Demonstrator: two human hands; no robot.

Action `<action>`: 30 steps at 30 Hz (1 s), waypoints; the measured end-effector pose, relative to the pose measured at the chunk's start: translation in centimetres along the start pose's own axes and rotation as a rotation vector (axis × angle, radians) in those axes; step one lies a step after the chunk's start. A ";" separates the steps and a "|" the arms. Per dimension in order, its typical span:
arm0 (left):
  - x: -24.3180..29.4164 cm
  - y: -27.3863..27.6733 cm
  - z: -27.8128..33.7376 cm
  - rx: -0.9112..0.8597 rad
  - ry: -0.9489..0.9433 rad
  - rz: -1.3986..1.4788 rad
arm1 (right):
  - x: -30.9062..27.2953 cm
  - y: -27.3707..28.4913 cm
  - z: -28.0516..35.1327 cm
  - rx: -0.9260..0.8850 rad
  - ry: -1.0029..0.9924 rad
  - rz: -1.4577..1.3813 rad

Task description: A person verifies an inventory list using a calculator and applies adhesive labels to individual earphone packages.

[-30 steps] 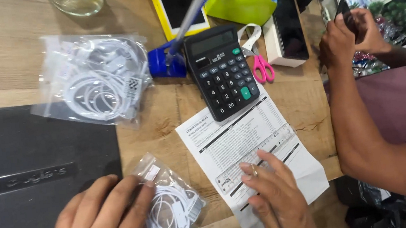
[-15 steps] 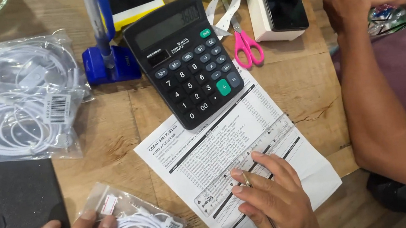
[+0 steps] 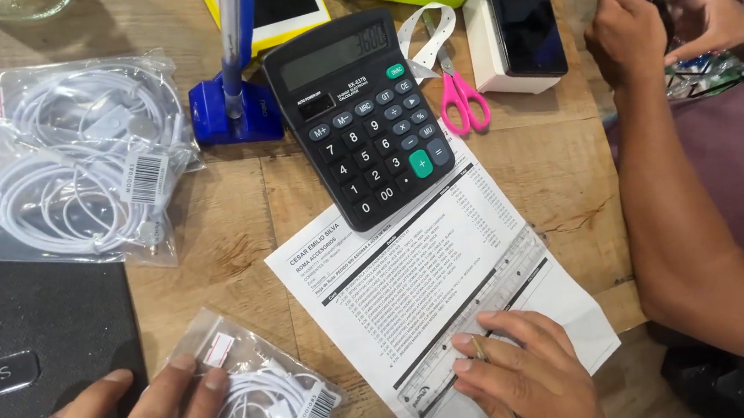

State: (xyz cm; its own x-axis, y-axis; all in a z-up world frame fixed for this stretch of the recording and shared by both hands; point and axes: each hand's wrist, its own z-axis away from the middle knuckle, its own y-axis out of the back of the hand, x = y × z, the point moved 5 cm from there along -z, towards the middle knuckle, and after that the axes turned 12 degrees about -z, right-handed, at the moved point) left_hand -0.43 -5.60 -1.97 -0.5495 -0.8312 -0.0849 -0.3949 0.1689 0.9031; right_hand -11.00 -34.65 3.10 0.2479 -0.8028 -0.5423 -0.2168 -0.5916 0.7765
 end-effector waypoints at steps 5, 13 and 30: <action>-0.1 0.1 -0.2 0.070 -0.045 0.018 | 0.4 -0.1 0.9 0.048 -0.010 -0.017; 0.0 1.0 -0.5 0.075 -0.047 0.006 | 1.6 -0.1 1.3 0.009 0.049 -0.003; -0.7 3.2 -1.6 -0.023 -0.102 0.104 | 2.1 -0.7 2.2 -0.106 0.037 -0.056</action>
State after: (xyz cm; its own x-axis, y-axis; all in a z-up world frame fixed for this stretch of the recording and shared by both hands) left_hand -0.15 -5.37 1.67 -0.6590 -0.7515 -0.0320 -0.3161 0.2381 0.9184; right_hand -12.45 -36.11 0.75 0.2922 -0.7639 -0.5753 -0.1014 -0.6229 0.7757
